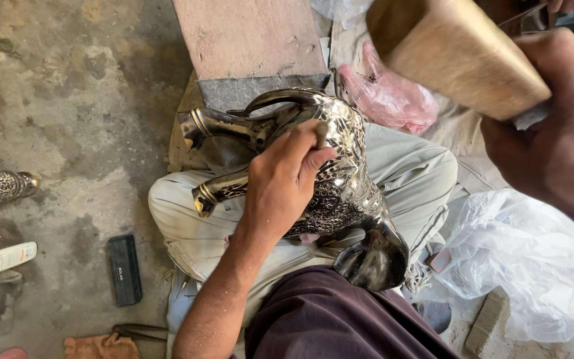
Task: The person uses a small metal punch and a wooden mallet to engrave intricate patterns onto a silver-colored metal elephant figurine. They repeatedly position the punch on the surface and strike it with the mallet to create detailed designs.
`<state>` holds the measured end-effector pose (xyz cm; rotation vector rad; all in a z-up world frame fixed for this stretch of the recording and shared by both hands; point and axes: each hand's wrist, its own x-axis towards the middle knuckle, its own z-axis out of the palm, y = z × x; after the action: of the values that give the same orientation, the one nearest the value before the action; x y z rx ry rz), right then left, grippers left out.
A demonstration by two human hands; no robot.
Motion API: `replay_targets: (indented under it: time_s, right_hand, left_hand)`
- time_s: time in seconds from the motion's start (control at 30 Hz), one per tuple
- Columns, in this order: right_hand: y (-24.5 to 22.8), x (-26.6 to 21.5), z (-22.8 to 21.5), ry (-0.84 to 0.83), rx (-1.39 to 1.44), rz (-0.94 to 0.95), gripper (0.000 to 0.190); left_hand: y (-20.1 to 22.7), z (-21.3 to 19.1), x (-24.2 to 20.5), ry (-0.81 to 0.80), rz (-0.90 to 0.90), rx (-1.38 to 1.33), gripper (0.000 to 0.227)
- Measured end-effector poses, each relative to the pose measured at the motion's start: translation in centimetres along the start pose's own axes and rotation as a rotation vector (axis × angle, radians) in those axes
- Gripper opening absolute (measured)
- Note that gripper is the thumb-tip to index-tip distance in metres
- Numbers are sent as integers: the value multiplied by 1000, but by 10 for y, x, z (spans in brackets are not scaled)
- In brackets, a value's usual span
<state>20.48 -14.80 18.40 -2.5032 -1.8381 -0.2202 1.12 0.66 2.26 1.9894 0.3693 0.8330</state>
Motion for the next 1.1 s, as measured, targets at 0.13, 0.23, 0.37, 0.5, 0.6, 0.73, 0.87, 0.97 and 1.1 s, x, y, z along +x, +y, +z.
replay_targets:
  time_s: [0.13, 0.23, 0.37, 0.5, 0.6, 0.73, 0.87, 0.97, 1.1]
  right_hand:
    - [-5, -10, 5, -22, 167, 286, 39]
    - [-6, -15, 2, -9, -134, 64, 40]
    - [-20, -8, -7, 3, -313, -148, 34]
    - [-50, 1, -25, -137, -593, -259, 39]
    - [-64, 5, -35, -107, -570, -339, 46]
    - [-67, 2, -36, -94, -418, -316, 42]
    - [-53, -12, -22, -175, -724, -264, 37]
    - [-31, -26, -7, -158, -402, -30, 42]
    - [-4, -34, 37, -242, -263, 232, 33]
  left_hand:
    - [-3, 3, 3, -86, -4, 37, 29]
    - [-12, 11, -12, 45, 1, -16, 22]
    - [-28, 31, -52, 185, -213, 64, 15]
    - [-44, 54, -75, 207, -465, 49, 20]
    - [-44, 59, -82, 303, -246, 69, 12]
    - [-28, 61, -75, 429, -73, -58, 21]
    - [-21, 49, -59, 409, -161, -110, 24]
    - [-20, 27, -43, 374, -145, -89, 23]
    - [-17, 0, -15, 134, -121, -272, 33]
